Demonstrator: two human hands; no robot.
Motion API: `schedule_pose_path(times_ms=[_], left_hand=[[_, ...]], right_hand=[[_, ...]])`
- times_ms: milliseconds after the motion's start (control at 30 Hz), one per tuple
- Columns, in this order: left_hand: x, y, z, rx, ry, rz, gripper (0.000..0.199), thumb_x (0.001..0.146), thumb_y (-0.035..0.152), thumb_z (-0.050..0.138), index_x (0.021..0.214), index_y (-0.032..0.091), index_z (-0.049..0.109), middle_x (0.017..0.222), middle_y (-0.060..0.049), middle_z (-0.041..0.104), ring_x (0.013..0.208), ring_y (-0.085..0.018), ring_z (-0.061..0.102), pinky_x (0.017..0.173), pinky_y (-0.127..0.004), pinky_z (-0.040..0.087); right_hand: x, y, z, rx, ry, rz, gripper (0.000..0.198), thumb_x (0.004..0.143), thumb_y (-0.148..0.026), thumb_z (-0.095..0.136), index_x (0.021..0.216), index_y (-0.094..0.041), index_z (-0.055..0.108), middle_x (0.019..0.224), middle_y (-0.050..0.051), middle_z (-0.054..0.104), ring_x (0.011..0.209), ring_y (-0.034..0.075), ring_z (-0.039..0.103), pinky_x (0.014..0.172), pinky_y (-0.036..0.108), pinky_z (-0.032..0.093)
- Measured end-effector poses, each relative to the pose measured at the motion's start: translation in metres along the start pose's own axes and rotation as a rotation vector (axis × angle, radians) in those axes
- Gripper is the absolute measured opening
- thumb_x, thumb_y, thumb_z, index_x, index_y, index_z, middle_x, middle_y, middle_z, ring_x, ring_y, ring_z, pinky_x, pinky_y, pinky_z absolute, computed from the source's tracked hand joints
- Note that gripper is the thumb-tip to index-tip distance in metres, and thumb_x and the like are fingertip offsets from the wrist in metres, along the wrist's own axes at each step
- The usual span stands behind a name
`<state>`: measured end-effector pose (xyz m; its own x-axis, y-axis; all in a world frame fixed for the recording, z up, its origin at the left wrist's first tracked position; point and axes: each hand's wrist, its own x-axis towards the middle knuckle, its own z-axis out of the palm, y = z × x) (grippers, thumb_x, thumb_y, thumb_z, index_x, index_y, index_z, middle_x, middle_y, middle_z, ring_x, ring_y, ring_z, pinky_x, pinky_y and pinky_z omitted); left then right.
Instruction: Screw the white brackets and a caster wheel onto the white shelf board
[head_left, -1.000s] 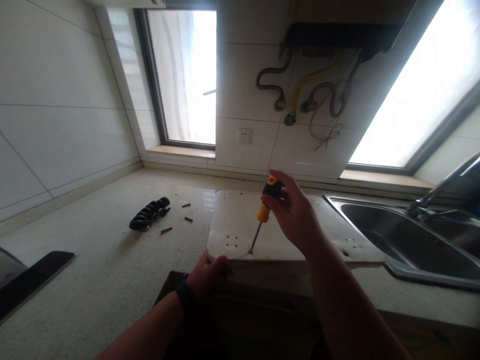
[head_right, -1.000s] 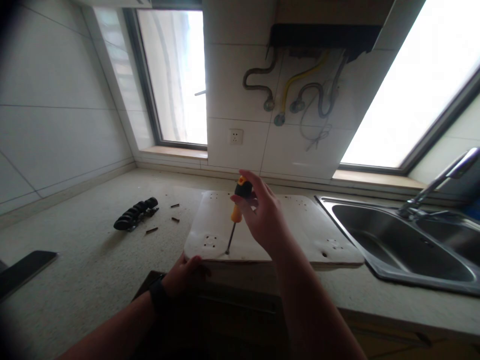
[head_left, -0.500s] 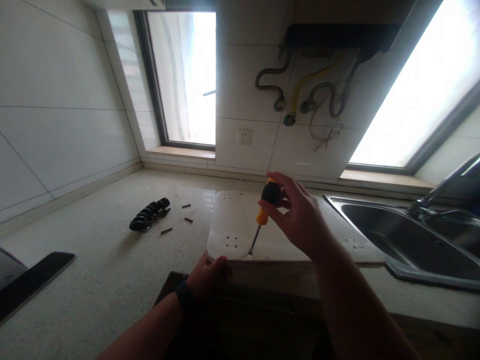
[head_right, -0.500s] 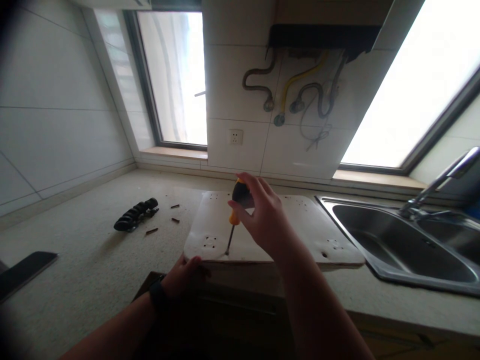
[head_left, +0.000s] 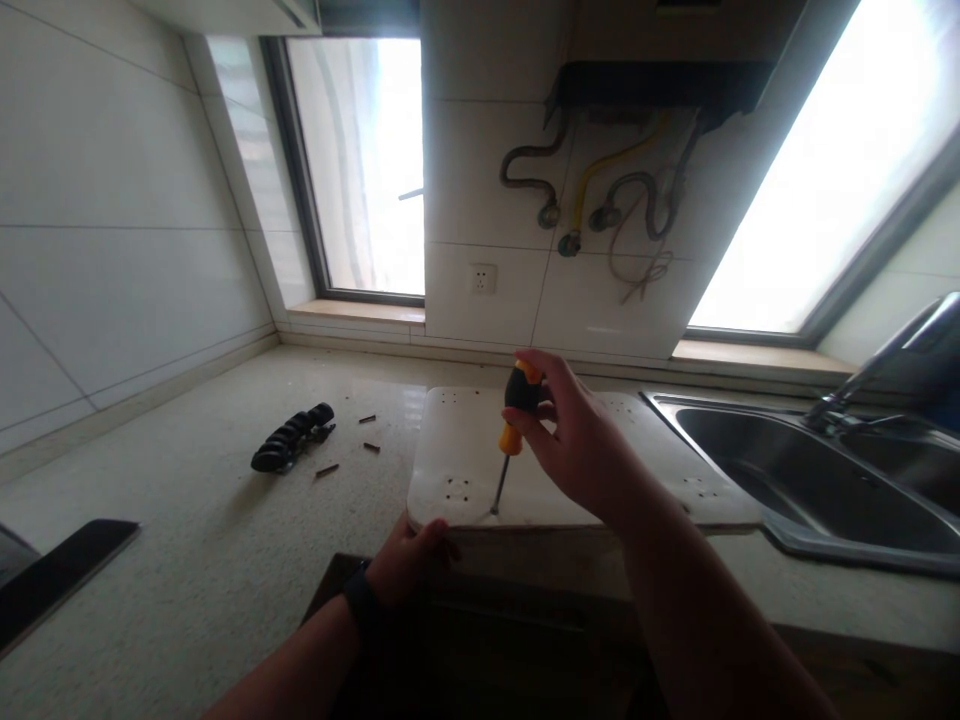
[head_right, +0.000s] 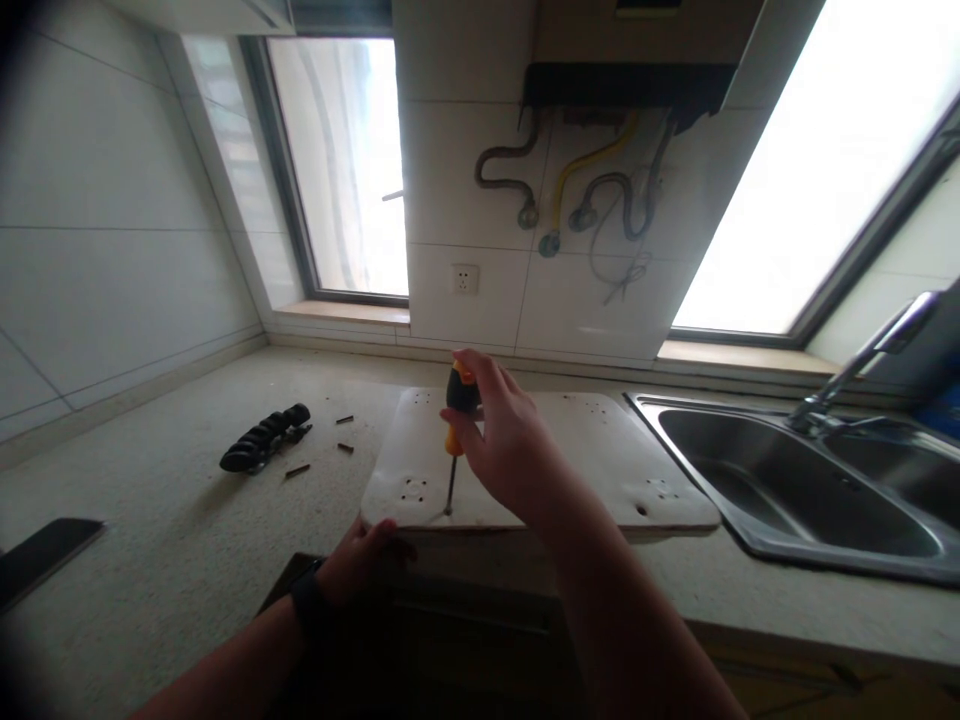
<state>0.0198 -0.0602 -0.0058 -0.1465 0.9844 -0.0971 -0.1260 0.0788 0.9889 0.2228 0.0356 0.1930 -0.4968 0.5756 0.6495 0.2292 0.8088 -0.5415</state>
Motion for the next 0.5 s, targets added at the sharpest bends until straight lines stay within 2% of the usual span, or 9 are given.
schedule_pose_path(times_ms=[67,167,300,433,500], left_hand=[[-0.001,0.001,0.001,0.009,0.017,-0.016,0.084,0.067,0.078,0.069,0.112,0.009,0.052,0.076,-0.012,0.069,0.061,-0.02,0.065,0.057,-0.03,0.051],[-0.003,0.004,0.002,0.01,0.03,-0.038,0.084,0.065,0.077,0.07,0.112,0.011,0.052,0.076,-0.012,0.069,0.062,-0.022,0.066,0.058,-0.031,0.052],[-0.004,0.009,0.003,0.05,0.04,-0.068,0.084,0.061,0.082,0.069,0.103,0.011,0.055,0.075,-0.013,0.069,0.064,-0.021,0.066,0.062,-0.032,0.053],[-0.006,0.012,0.004,0.05,0.047,-0.091,0.082,0.058,0.084,0.07,0.095,0.013,0.055,0.077,-0.014,0.07,0.067,-0.023,0.067,0.062,-0.033,0.054],[-0.007,0.014,0.005,0.028,0.078,-0.122,0.083,0.057,0.083,0.07,0.099,0.014,0.053,0.078,-0.013,0.07,0.065,-0.023,0.067,0.06,-0.033,0.053]], right_hand=[[-0.002,-0.001,0.003,-0.103,0.076,-0.01,0.051,0.09,-0.026,0.063,0.137,-0.018,0.044,0.126,0.017,0.056,0.106,0.027,0.063,0.087,0.046,0.058],[-0.003,0.0,0.001,-0.139,0.094,0.039,0.053,0.09,-0.027,0.062,0.139,-0.017,0.044,0.123,0.017,0.057,0.102,0.027,0.063,0.083,0.047,0.057],[-0.007,0.01,-0.022,0.09,0.153,0.177,0.054,0.086,-0.031,0.067,0.136,-0.022,0.048,0.107,0.009,0.062,0.08,0.019,0.065,0.07,0.039,0.059],[-0.024,0.042,-0.066,0.366,0.47,0.155,0.058,0.079,-0.028,0.077,0.13,-0.021,0.05,0.109,0.007,0.062,0.084,0.016,0.067,0.071,0.032,0.061],[-0.041,0.071,-0.092,0.464,0.706,0.204,0.058,0.072,-0.027,0.083,0.123,-0.022,0.053,0.102,0.005,0.064,0.082,0.016,0.068,0.068,0.031,0.061]])
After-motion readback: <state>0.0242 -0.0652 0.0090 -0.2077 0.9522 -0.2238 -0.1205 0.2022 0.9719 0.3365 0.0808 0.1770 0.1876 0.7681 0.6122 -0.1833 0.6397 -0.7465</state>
